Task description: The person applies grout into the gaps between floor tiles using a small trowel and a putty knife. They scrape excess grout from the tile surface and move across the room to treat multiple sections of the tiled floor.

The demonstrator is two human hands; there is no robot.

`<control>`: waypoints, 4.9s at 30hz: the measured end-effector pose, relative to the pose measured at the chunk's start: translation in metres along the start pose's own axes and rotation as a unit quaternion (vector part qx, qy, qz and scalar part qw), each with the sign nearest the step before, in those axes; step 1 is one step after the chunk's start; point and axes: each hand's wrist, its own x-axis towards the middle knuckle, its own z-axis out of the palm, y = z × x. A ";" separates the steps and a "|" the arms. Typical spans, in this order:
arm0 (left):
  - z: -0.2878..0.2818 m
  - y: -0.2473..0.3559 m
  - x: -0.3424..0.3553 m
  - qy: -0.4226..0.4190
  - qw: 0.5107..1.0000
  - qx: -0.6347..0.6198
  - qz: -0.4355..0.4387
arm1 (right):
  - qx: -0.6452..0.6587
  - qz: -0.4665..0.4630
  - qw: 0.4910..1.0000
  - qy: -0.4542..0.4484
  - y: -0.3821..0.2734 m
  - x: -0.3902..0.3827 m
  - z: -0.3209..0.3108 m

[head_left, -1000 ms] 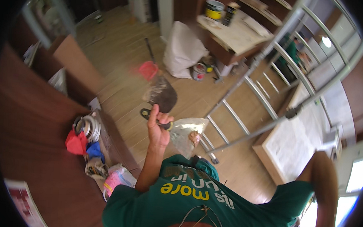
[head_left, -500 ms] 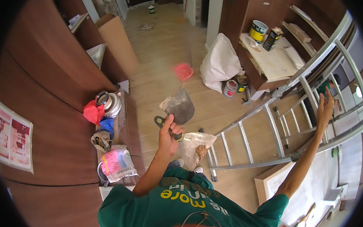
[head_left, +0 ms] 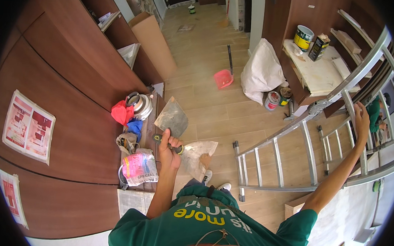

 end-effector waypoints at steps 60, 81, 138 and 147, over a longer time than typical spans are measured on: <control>0.049 -0.044 0.005 -0.042 0.998 0.042 -0.020 | 0.177 -0.022 0.981 0.080 -0.012 -0.016 -0.001; 0.046 -0.046 0.003 -0.053 0.997 0.045 -0.021 | 0.178 -0.039 0.976 0.122 -0.015 -0.018 0.002; 0.051 -0.056 0.004 -0.035 0.997 0.065 -0.038 | 0.161 -0.027 0.982 0.097 -0.019 -0.019 -0.002; 0.051 -0.054 0.005 -0.021 0.996 0.072 -0.040 | 0.197 -0.026 0.975 0.101 -0.022 -0.021 -0.003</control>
